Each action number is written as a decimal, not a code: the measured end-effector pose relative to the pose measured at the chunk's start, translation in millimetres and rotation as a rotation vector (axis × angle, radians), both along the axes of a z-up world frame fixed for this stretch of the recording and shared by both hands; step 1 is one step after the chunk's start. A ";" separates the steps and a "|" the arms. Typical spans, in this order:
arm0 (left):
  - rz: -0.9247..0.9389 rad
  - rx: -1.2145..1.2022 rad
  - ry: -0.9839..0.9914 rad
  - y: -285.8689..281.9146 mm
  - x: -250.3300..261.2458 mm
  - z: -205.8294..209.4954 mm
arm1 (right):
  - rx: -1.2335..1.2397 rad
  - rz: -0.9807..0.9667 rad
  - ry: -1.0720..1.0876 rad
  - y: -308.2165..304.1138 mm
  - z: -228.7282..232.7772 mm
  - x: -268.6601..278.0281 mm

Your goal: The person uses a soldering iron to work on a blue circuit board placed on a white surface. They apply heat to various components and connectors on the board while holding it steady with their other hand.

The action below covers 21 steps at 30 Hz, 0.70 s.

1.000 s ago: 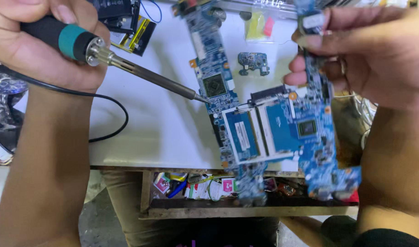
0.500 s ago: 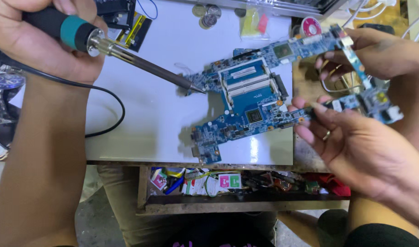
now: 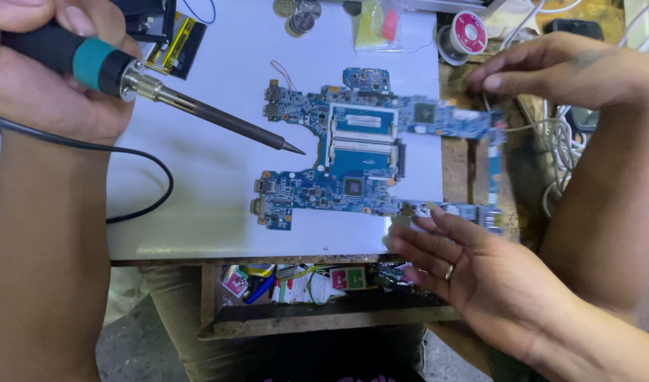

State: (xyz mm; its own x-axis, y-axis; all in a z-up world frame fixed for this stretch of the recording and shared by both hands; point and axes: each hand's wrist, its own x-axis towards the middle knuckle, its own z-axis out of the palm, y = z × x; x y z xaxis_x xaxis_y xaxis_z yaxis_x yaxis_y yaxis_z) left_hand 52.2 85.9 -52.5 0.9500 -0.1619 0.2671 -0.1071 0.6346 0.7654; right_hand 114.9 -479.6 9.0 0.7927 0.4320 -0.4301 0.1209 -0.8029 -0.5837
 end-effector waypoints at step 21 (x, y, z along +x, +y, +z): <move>-0.005 0.256 -0.289 -126.5 -18.6 61.2 | -0.237 0.054 -0.326 63.4 12.4 -27.1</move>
State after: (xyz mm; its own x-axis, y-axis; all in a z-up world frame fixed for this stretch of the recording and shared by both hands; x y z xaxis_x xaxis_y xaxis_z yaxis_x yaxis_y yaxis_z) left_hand 33.5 -40.6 8.7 0.8407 -0.2619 0.4739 -0.3388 0.4282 0.8378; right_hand 87.8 -416.3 21.3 0.8828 0.3960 -0.2529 0.3146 -0.8980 -0.3077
